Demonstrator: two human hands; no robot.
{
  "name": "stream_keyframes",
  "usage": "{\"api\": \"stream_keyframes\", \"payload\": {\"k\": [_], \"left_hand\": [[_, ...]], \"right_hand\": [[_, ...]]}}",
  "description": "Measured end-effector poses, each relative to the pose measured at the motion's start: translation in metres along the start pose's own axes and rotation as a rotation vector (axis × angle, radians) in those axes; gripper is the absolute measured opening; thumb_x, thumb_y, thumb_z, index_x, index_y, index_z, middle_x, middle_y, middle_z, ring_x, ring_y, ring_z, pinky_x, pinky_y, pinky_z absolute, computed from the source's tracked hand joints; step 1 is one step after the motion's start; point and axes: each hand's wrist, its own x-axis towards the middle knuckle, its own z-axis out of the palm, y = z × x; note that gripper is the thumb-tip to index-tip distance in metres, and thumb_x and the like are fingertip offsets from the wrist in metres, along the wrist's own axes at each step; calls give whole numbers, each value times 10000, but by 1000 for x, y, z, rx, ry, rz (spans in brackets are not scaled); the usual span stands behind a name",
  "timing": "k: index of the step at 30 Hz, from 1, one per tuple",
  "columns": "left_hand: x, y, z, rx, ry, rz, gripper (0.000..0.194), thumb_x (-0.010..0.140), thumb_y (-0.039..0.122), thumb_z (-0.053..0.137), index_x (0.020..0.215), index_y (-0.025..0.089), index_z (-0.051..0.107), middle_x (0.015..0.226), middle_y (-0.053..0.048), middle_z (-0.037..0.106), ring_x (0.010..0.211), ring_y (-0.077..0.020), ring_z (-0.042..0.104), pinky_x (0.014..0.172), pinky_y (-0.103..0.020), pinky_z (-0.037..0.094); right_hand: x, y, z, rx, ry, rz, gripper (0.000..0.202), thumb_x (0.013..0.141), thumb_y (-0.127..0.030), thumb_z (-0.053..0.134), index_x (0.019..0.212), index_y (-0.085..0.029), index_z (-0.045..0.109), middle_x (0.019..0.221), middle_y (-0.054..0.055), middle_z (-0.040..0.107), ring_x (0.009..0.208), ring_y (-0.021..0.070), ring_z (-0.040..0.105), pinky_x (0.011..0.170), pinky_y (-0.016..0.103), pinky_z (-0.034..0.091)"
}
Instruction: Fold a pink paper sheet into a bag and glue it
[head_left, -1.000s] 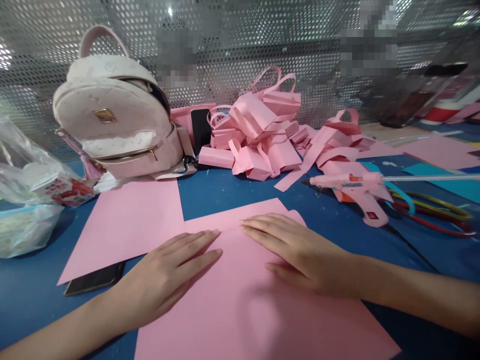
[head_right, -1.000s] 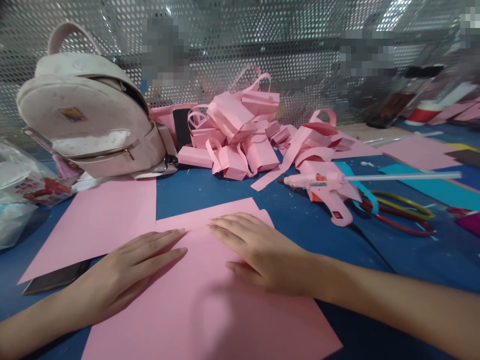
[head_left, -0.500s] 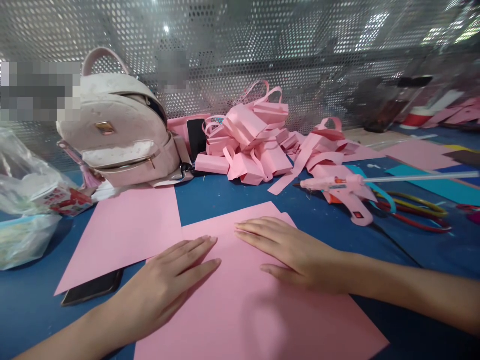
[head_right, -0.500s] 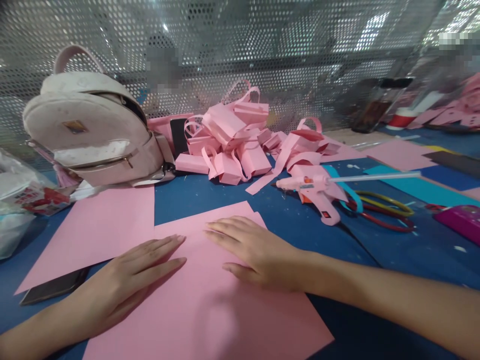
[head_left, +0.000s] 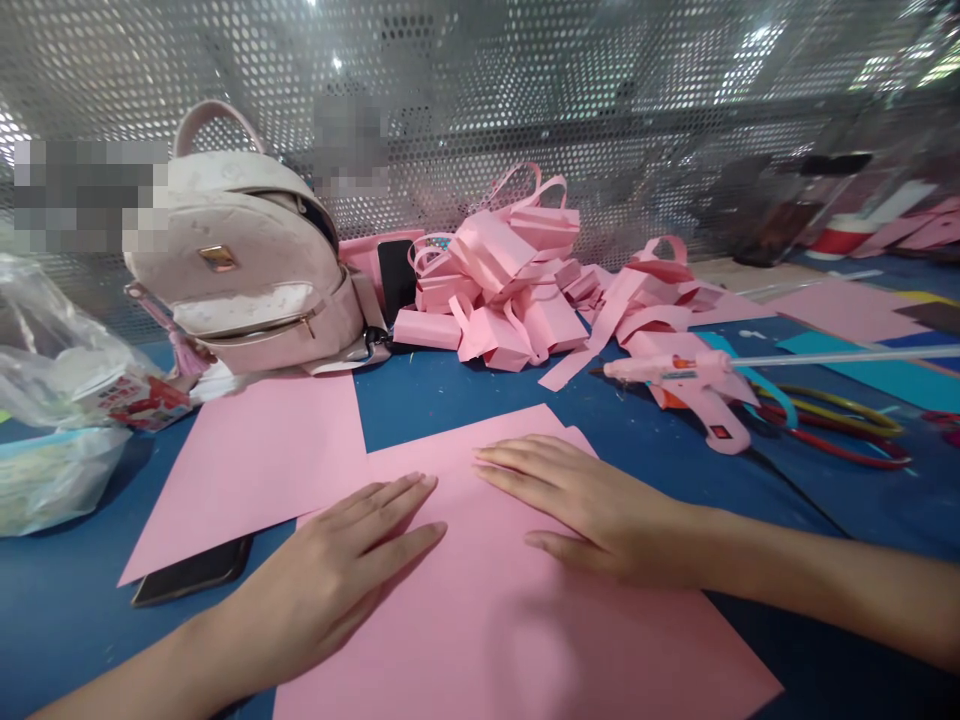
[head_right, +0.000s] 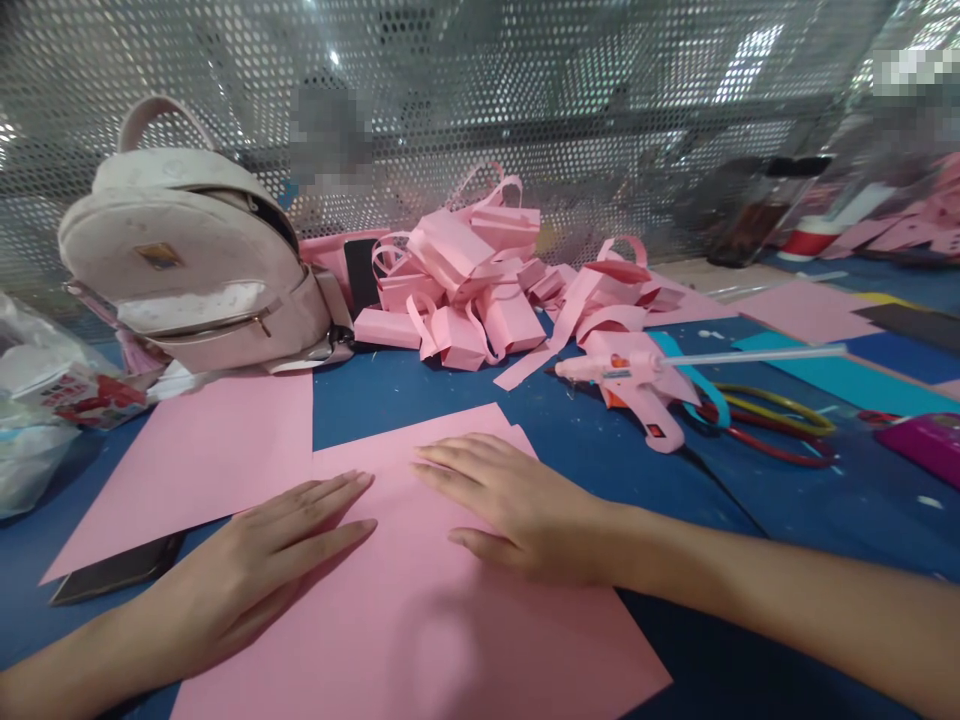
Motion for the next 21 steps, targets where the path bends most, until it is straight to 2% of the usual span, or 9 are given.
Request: {"api": "stream_keyframes", "payload": {"k": [14,21], "left_hand": [[0,0,0,6,-16,12,498,1022,87,340,1493,179,475,1605,-142,380,1470,-285,396,1113,-467,483],[1,1,0,58,-23,20,488,1029,92,326,1483,176,485,1587,-156,410,1444,-297,437,1071,-480,520]], "right_hand": [[0,2,2,-28,21,-34,605,1039,-438,463,1558,-139,377,1582,171,420,1475,285,361,1218,531,290],[-1,1,2,-35,-4,-26,617,1048,-454,445,1562,-124,360,1602,162,388,1490,275,334,1230,525,269]]}}
